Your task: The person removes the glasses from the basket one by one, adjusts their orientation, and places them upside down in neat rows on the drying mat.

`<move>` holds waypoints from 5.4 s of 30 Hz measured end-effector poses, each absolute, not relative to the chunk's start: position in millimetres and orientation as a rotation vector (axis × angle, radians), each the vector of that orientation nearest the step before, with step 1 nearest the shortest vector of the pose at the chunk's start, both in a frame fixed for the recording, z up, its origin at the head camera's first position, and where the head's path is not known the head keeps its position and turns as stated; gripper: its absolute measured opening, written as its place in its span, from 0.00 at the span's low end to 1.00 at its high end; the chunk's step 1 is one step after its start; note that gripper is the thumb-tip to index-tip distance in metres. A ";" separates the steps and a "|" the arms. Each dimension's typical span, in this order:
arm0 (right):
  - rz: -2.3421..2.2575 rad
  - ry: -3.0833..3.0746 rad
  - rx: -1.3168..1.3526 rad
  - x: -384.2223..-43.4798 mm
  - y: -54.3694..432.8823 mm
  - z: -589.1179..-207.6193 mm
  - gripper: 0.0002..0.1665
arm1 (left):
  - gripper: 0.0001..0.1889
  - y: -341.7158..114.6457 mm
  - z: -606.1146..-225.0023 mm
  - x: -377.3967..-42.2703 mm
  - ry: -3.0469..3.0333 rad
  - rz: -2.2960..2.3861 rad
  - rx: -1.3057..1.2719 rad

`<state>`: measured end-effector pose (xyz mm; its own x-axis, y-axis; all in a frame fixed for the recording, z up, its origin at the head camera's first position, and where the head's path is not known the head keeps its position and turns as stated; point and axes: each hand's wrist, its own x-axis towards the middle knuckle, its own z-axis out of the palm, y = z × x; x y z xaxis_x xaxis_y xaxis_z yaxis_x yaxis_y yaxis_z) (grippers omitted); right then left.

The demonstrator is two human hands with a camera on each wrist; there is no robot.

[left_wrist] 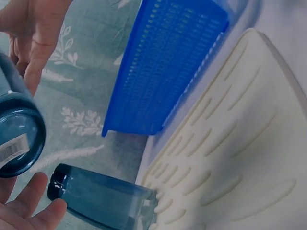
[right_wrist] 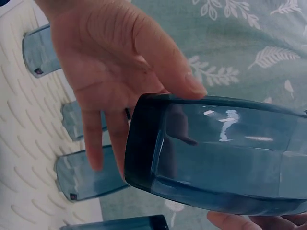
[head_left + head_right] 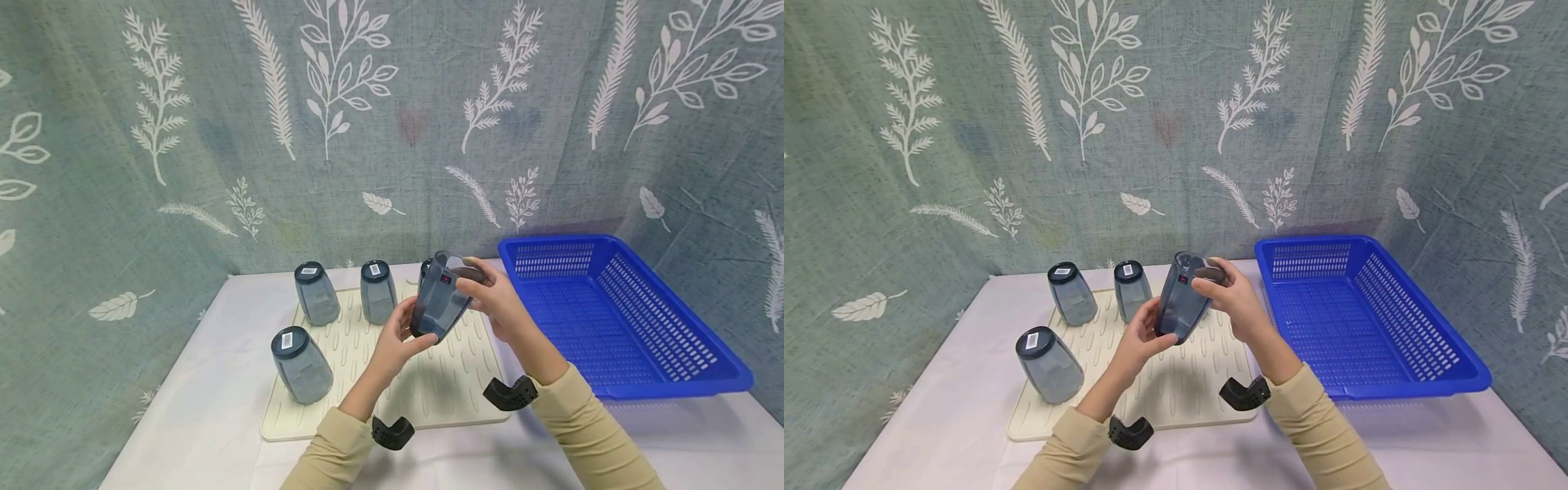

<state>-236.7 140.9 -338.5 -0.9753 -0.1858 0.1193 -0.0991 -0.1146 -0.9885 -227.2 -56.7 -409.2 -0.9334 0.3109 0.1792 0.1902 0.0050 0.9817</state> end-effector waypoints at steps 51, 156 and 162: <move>-2.188 1.946 -0.565 -236.6 148.2 -339.5 0.55 | 0.47 -60.1 -407.9 -227.8 2.052 2.482 0.618; -1.190 2.574 -0.549 -231.4 167.1 -356.3 0.58 | 0.33 -101.5 -384.9 -232.3 2.157 2.372 0.491; -1.087 2.752 -0.638 -231.1 166.3 -355.3 0.56 | 0.33 -102.6 -386.6 -232.0 2.182 2.346 0.445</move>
